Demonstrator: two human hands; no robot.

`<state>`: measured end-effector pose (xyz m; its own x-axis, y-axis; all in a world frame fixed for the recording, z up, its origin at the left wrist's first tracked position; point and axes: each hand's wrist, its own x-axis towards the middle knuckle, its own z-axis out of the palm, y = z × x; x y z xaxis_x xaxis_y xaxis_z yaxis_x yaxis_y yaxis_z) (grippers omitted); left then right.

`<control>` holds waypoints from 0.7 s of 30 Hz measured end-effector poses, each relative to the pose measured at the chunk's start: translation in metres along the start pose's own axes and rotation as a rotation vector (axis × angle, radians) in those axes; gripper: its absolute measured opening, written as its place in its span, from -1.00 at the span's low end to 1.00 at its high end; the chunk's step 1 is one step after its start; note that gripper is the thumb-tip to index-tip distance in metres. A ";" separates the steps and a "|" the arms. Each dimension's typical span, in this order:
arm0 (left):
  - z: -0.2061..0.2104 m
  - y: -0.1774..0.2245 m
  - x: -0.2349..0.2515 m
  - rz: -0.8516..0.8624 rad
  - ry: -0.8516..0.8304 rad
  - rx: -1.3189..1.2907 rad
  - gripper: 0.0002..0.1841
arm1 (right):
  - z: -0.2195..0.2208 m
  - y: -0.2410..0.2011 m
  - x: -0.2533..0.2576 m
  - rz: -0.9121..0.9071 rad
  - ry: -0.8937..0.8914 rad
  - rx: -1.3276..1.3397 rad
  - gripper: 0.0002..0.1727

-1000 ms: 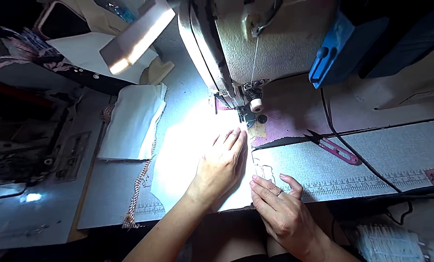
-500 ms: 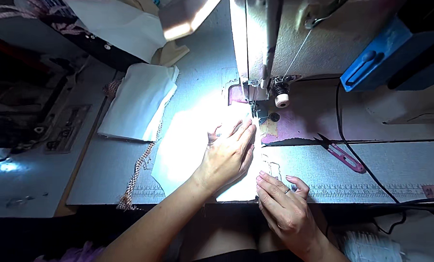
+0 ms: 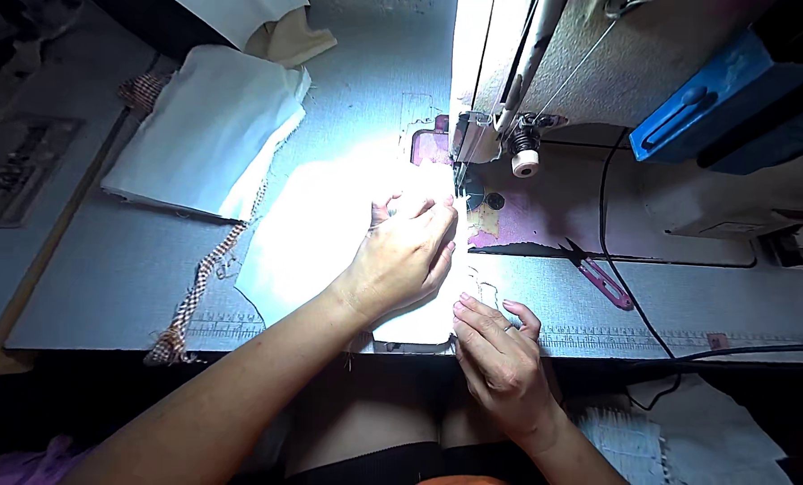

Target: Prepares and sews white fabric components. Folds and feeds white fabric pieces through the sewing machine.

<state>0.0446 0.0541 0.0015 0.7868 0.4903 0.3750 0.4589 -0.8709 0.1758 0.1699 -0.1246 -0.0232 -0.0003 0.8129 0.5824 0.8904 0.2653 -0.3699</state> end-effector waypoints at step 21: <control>0.001 -0.058 0.072 0.037 -0.071 -0.044 -0.48 | 0.022 0.045 0.084 0.024 0.005 0.057 -0.82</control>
<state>0.0751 0.1403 0.0175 0.8306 0.4579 0.3169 0.4121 -0.8882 0.2033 0.1995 -0.0328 -0.0066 0.0237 0.8167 0.5765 0.8626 0.2748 -0.4248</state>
